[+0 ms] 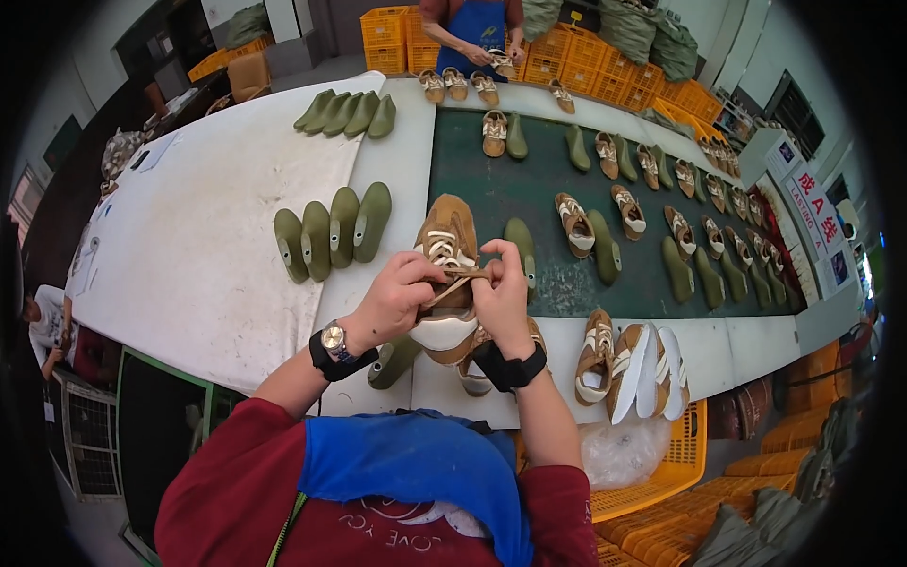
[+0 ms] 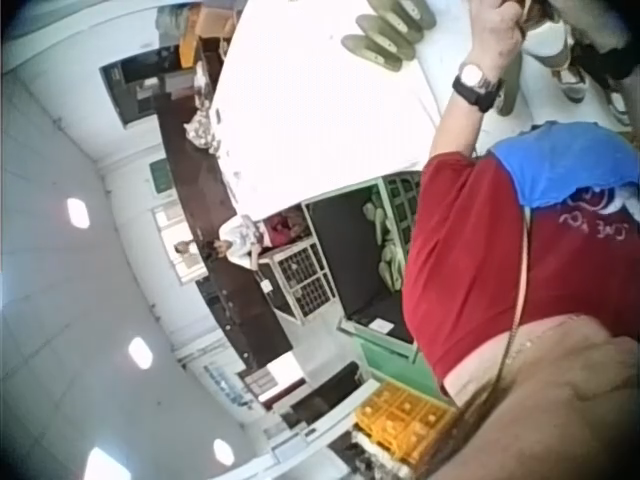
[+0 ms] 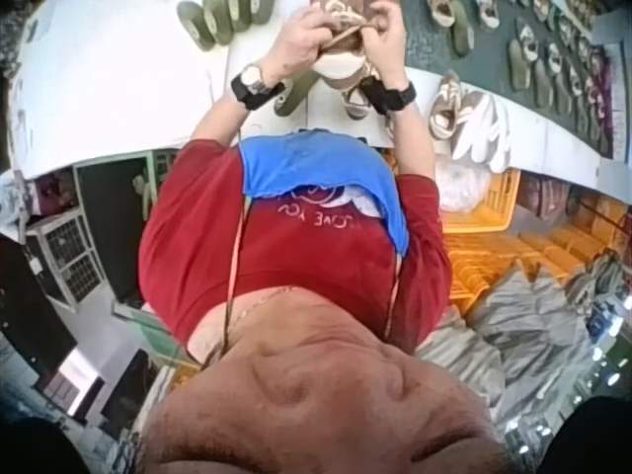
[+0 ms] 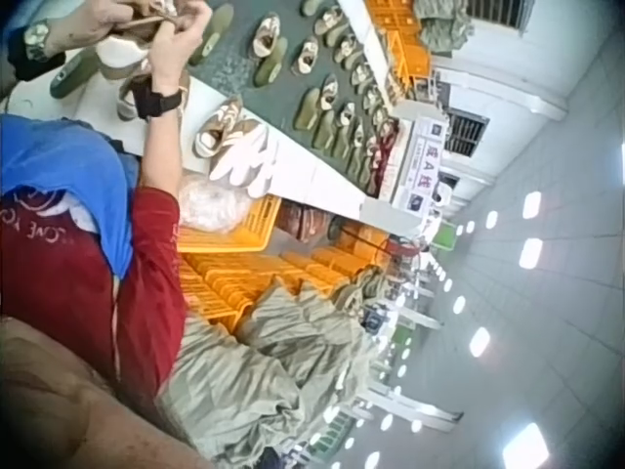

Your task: Sort shoe uppers and shoe lasts on a conveyor table.

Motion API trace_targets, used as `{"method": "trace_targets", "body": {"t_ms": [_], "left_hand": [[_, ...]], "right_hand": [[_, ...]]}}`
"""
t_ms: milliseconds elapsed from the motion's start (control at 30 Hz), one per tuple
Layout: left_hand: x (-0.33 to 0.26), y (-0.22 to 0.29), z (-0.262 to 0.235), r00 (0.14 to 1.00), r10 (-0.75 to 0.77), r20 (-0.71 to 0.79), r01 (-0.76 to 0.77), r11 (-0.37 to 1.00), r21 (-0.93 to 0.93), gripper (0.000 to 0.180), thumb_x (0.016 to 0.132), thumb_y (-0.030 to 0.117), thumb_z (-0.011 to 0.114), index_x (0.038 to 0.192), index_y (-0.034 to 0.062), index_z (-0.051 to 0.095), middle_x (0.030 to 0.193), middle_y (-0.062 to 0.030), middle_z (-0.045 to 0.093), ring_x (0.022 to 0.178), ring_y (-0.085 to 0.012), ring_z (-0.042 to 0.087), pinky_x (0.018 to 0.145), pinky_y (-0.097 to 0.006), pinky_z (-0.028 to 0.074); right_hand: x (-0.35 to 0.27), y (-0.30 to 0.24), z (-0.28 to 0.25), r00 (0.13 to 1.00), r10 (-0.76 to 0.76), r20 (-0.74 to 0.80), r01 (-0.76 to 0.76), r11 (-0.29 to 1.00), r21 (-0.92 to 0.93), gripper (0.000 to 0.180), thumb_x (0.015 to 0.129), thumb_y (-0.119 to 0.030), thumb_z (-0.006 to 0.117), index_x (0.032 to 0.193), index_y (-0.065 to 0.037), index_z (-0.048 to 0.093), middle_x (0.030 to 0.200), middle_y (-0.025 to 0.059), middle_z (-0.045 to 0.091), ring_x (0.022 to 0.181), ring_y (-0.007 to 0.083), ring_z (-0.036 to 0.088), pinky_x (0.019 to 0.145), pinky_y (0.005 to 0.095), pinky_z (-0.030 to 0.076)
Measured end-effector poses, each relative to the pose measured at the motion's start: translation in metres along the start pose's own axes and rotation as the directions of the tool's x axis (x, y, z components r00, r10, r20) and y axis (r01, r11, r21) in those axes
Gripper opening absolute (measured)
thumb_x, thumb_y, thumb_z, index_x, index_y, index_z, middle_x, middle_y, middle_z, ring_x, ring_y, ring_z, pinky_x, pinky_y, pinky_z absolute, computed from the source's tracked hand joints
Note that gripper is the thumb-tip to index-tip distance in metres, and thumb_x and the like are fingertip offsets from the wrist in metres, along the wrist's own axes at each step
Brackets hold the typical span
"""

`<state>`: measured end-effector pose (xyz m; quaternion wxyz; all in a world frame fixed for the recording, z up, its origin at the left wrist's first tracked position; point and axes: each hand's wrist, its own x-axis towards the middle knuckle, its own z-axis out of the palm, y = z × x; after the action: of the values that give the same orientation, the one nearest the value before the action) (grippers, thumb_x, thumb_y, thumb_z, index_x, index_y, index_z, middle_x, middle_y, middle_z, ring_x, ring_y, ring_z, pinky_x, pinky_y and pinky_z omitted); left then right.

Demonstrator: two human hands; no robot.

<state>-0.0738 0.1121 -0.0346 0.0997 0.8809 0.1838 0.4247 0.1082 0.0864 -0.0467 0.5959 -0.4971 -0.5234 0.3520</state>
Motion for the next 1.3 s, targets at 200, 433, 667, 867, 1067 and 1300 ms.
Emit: {"method": "trace_targets", "body": {"t_ms": [200, 433, 667, 867, 1067, 1300], "left_hand": [[-0.046, -0.011, 0.021, 0.949, -0.243, 0.203, 0.249, 0.969, -0.005, 0.035, 0.067, 0.004, 0.068, 0.097, 0.0017, 0.05, 0.117, -0.0172, 0.047, 0.102, -0.037, 0.048, 0.087, -0.041, 0.043], [-0.062, -0.024, 0.018, 0.894, -0.396, 0.211, 0.376, 0.918, 0.129, 0.038, 0.072, 0.009, 0.066, 0.106, 0.0029, 0.05, 0.103, -0.0171, 0.055, 0.092, -0.0357, 0.055, 0.079, -0.04, 0.047], [-0.057, -0.056, 0.007, 0.913, -0.407, 0.04, 0.391, 0.898, 0.202, 0.019, 0.076, 0.008, 0.058, 0.095, 0.0044, 0.055, 0.08, -0.013, 0.062, 0.07, -0.0318, 0.061, 0.06, -0.04, 0.05], [-0.061, -0.058, 0.013, 0.875, -0.463, 0.138, 0.445, 0.884, 0.144, 0.021, 0.082, 0.006, 0.052, 0.102, 0.0043, 0.058, 0.078, -0.0143, 0.063, 0.068, -0.0333, 0.061, 0.062, -0.041, 0.049], [-0.07, -0.059, 0.01, 0.792, -0.562, 0.236, 0.564, 0.823, 0.069, 0.033, 0.082, 0.014, 0.058, 0.114, 0.0046, 0.057, 0.097, -0.0179, 0.064, 0.086, -0.0336, 0.061, 0.077, -0.038, 0.05], [-0.109, -0.07, 0.009, 0.85, -0.503, 0.157, 0.505, 0.863, 0.029, 0.043, 0.081, 0.021, 0.063, 0.118, 0.0024, 0.052, 0.119, -0.0183, 0.053, 0.108, -0.0353, 0.051, 0.094, -0.04, 0.042]], "right_hand": [[-0.014, 0.031, 0.014, 0.987, -0.009, 0.161, 0.076, 0.906, -0.417, 0.037, 0.071, 0.0, 0.054, 0.107, -0.009, 0.048, 0.058, 0.0101, 0.052, 0.054, 0.0264, 0.056, 0.052, 0.0361, 0.042], [-0.018, 0.04, 0.028, 0.941, 0.156, 0.299, -0.035, 0.927, -0.373, 0.038, 0.074, -0.003, 0.057, 0.111, -0.01, 0.048, 0.059, 0.0057, 0.048, 0.055, 0.0196, 0.053, 0.053, 0.0337, 0.041], [-0.01, 0.028, 0.038, 0.922, -0.23, 0.312, 0.379, 0.702, -0.603, 0.033, 0.079, -0.019, 0.065, 0.11, -0.012, 0.055, 0.088, 0.008, 0.058, 0.069, 0.0254, 0.061, 0.061, 0.0353, 0.049], [-0.03, 0.012, 0.038, 0.781, -0.008, 0.624, 0.429, 0.733, -0.528, 0.04, 0.078, -0.037, 0.066, 0.102, -0.007, 0.055, 0.092, 0.0132, 0.061, 0.077, 0.0324, 0.061, 0.067, 0.0395, 0.05], [-0.024, 0.022, 0.024, 0.786, 0.066, 0.614, 0.358, 0.761, -0.541, 0.038, 0.078, -0.035, 0.066, 0.1, -0.005, 0.055, 0.085, 0.0149, 0.061, 0.078, 0.033, 0.061, 0.067, 0.0399, 0.049], [0.1, 0.026, -0.036, 0.966, -0.258, 0.03, 0.212, 0.716, -0.665, 0.023, 0.078, -0.014, 0.065, 0.094, -0.002, 0.054, 0.088, 0.0156, 0.059, 0.081, 0.0333, 0.059, 0.069, 0.0384, 0.048]]}}
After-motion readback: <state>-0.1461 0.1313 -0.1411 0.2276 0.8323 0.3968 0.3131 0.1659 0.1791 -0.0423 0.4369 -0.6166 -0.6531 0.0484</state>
